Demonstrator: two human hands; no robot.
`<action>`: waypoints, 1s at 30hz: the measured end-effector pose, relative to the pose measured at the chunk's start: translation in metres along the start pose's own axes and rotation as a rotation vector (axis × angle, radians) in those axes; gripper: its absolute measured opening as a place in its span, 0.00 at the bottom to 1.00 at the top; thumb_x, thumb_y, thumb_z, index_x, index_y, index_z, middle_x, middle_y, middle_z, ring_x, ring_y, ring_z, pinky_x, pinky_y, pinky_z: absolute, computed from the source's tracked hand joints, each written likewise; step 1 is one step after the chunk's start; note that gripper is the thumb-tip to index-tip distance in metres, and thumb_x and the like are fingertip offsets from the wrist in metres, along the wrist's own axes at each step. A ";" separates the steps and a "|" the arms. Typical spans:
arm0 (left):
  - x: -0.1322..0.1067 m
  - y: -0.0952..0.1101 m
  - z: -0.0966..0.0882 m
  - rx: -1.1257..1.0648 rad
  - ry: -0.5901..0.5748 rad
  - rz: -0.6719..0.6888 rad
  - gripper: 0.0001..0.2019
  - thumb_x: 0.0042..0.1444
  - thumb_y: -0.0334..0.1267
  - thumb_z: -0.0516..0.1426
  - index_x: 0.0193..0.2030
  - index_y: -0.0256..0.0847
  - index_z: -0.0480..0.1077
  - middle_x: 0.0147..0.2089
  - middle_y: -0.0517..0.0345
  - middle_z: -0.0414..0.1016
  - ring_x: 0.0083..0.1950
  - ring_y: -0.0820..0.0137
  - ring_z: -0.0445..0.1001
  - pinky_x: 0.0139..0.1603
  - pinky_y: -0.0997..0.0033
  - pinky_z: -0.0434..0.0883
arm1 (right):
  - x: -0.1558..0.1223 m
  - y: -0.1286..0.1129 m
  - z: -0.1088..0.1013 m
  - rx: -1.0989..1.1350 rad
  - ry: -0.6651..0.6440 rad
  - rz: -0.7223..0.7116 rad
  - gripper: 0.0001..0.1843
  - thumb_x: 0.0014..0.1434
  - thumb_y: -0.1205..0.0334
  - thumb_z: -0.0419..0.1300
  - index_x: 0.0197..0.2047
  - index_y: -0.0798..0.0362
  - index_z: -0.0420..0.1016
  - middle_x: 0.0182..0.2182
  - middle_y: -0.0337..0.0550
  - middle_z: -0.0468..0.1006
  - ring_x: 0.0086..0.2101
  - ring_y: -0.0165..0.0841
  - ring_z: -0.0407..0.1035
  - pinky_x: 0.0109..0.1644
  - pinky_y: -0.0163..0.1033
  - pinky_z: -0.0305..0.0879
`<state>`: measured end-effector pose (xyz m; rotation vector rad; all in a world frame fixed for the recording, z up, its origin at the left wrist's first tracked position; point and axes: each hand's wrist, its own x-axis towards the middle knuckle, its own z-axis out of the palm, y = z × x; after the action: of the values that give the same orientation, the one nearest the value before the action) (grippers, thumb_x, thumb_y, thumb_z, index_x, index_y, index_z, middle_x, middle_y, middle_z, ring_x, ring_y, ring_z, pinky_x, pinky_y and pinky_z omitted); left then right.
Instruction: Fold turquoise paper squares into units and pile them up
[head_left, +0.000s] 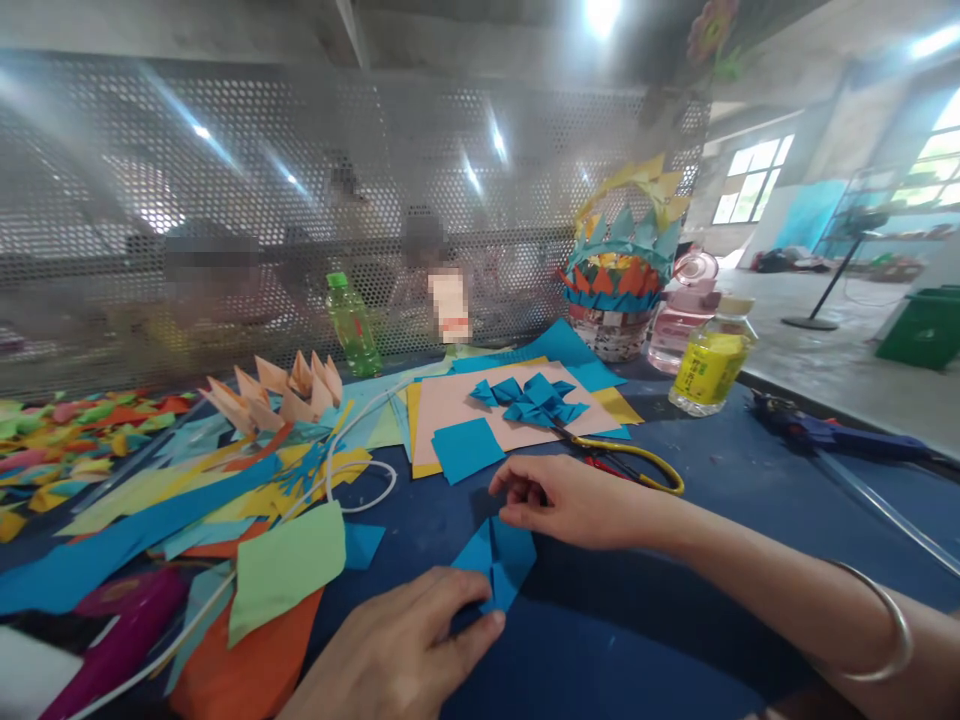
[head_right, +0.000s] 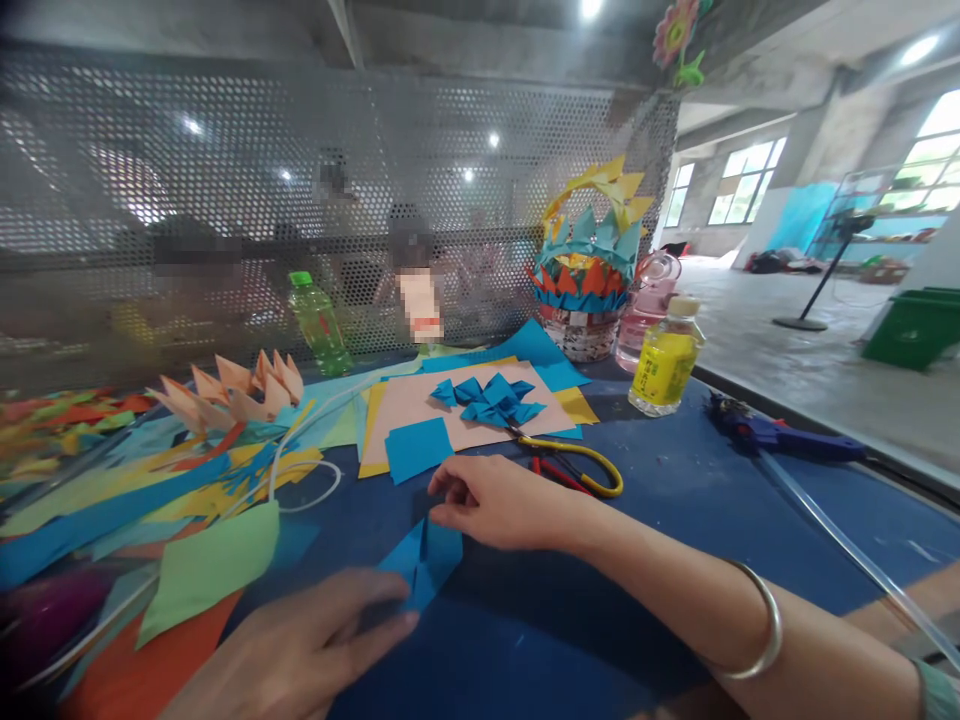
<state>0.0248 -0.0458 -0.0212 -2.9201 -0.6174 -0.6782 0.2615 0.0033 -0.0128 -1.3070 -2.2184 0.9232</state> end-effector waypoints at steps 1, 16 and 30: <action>0.000 0.000 0.000 0.005 0.007 -0.002 0.20 0.67 0.28 0.41 0.48 0.42 0.73 0.44 0.51 0.78 0.43 0.67 0.78 0.39 0.72 0.76 | 0.000 -0.001 0.001 0.008 -0.009 0.004 0.14 0.59 0.60 0.58 0.47 0.55 0.72 0.33 0.41 0.75 0.32 0.31 0.69 0.35 0.34 0.63; 0.000 -0.001 0.002 0.004 0.041 -0.015 0.21 0.66 0.28 0.41 0.47 0.41 0.75 0.45 0.50 0.79 0.44 0.66 0.79 0.38 0.72 0.77 | 0.002 -0.004 0.003 0.097 0.009 -0.034 0.15 0.53 0.74 0.50 0.37 0.54 0.76 0.23 0.33 0.70 0.23 0.25 0.59 0.26 0.30 0.54; 0.001 -0.004 -0.002 0.115 0.183 -0.076 0.22 0.55 0.22 0.45 0.45 0.41 0.77 0.46 0.52 0.80 0.44 0.69 0.79 0.41 0.77 0.76 | 0.002 -0.001 0.006 -0.034 0.119 -0.294 0.15 0.51 0.74 0.62 0.41 0.52 0.82 0.35 0.40 0.82 0.37 0.33 0.73 0.46 0.36 0.66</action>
<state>0.0228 -0.0419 -0.0188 -2.7024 -0.7235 -0.8756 0.2564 0.0027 -0.0161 -0.9849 -2.2620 0.6829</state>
